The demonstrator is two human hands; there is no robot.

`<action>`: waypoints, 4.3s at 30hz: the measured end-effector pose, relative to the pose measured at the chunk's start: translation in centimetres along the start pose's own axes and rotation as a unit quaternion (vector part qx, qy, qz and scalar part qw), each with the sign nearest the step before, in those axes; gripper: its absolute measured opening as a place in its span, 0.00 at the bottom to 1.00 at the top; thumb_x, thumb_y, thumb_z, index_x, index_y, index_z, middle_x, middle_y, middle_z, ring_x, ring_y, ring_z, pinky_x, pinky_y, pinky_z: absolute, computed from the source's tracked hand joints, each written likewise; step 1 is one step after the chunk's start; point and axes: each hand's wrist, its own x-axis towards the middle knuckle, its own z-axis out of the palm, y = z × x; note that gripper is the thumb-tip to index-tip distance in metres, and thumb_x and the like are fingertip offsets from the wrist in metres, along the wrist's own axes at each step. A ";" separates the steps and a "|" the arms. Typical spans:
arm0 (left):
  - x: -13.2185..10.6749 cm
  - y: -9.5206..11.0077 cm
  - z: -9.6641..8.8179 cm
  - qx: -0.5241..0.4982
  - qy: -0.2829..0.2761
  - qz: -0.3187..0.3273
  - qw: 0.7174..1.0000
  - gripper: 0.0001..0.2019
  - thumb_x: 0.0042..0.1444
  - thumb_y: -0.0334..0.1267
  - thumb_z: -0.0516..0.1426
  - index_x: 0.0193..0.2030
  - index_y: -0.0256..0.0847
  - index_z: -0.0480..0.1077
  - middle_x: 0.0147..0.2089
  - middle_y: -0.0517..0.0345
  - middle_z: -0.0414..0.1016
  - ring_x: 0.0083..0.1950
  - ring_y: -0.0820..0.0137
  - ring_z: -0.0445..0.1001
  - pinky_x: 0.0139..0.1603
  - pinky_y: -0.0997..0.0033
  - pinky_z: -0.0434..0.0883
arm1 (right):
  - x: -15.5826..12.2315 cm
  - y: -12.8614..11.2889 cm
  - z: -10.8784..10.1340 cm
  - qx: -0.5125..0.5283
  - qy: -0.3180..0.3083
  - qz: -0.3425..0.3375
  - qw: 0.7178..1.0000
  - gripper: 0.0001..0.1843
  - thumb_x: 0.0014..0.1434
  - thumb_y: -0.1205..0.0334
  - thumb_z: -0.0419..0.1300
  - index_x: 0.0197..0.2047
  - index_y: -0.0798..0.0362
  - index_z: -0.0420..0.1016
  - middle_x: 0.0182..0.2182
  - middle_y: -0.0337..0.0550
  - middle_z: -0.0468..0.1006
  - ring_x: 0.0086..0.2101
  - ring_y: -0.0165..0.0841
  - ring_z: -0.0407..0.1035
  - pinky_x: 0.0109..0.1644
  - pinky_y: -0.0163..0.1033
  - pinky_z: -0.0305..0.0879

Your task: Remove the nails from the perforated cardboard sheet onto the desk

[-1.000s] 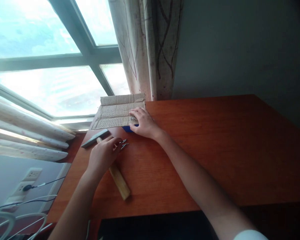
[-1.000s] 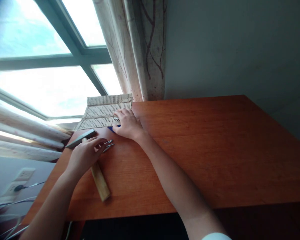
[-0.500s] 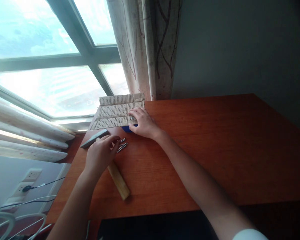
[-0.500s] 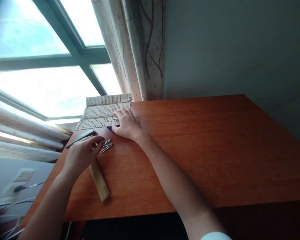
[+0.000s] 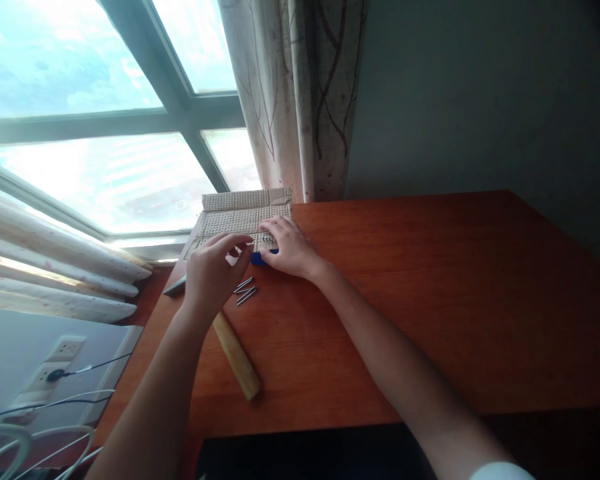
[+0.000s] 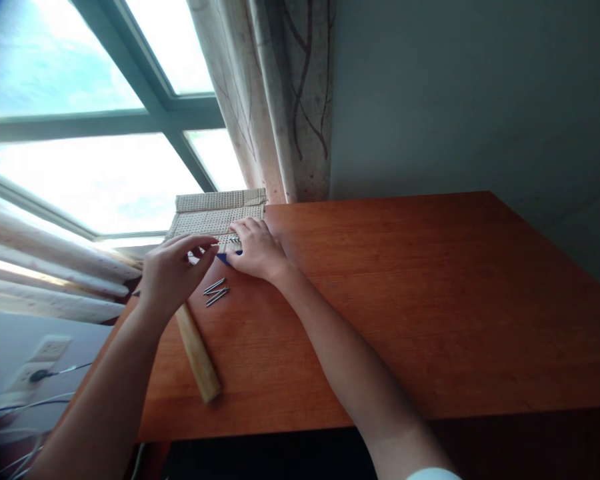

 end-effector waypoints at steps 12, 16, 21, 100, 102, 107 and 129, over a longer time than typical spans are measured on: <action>3.2 -1.2 1.9 -0.084 -0.047 -0.005 0.995 0.10 0.58 0.41 0.57 0.38 0.40 0.78 0.38 0.54 0.77 0.37 0.69 0.75 0.39 0.70 0.70 | 0.1 -0.2 -0.1 -0.008 -0.003 0.004 1.000 0.23 0.58 0.61 0.59 0.56 0.55 0.70 0.55 0.52 0.71 0.59 0.43 0.59 0.65 0.48 0.57; 2.8 -0.3 1.1 -0.170 0.040 -0.064 0.983 0.08 0.60 0.40 0.57 0.40 0.39 0.74 0.40 0.54 0.78 0.40 0.70 0.76 0.39 0.72 0.71 | 0.1 -0.3 0.0 -0.018 -0.002 0.002 1.000 0.24 0.58 0.60 0.58 0.58 0.58 0.69 0.55 0.52 0.71 0.58 0.43 0.60 0.66 0.47 0.57; 1.0 0.8 -1.5 -0.295 0.092 -0.112 0.944 0.07 0.60 0.41 0.58 0.40 0.40 0.71 0.39 0.56 0.78 0.36 0.72 0.75 0.36 0.72 0.72 | 0.0 -0.3 -0.1 -0.016 -0.001 0.004 1.000 0.25 0.58 0.61 0.58 0.58 0.59 0.69 0.56 0.53 0.71 0.59 0.43 0.59 0.66 0.47 0.57; -5.3 -1.9 0.2 0.064 -0.065 -0.057 0.994 0.11 0.62 0.44 0.55 0.36 0.43 0.75 0.32 0.57 0.77 0.28 0.70 0.72 0.30 0.71 0.63 | -0.2 -0.4 -0.2 0.005 -0.004 0.019 1.000 0.34 0.59 0.61 0.58 0.67 0.57 0.58 0.59 0.53 0.69 0.61 0.43 0.57 0.68 0.51 0.56; -4.4 -1.2 -0.3 0.023 0.004 -0.039 0.999 0.09 0.61 0.42 0.56 0.37 0.42 0.75 0.31 0.58 0.75 0.28 0.71 0.71 0.32 0.71 0.65 | -0.2 -0.4 -0.2 0.007 -0.005 0.021 1.000 0.34 0.59 0.60 0.58 0.67 0.55 0.58 0.59 0.53 0.68 0.62 0.43 0.57 0.68 0.52 0.56; -1.0 0.4 -0.5 -0.055 0.039 -0.009 0.998 0.09 0.60 0.40 0.58 0.42 0.42 0.77 0.36 0.57 0.77 0.32 0.72 0.72 0.34 0.73 0.68 | -0.2 -0.4 -0.4 0.020 -0.011 0.020 1.000 0.35 0.57 0.63 0.57 0.67 0.58 0.57 0.60 0.53 0.68 0.62 0.42 0.57 0.69 0.50 0.53; 1.9 1.1 -2.3 -0.221 0.112 -0.078 0.966 0.08 0.64 0.43 0.56 0.42 0.41 0.73 0.39 0.62 0.78 0.38 0.72 0.76 0.39 0.68 0.74 | -0.3 -0.7 -0.5 0.032 -0.007 0.032 0.999 0.37 0.56 0.67 0.56 0.69 0.54 0.55 0.60 0.52 0.68 0.63 0.43 0.55 0.69 0.54 0.54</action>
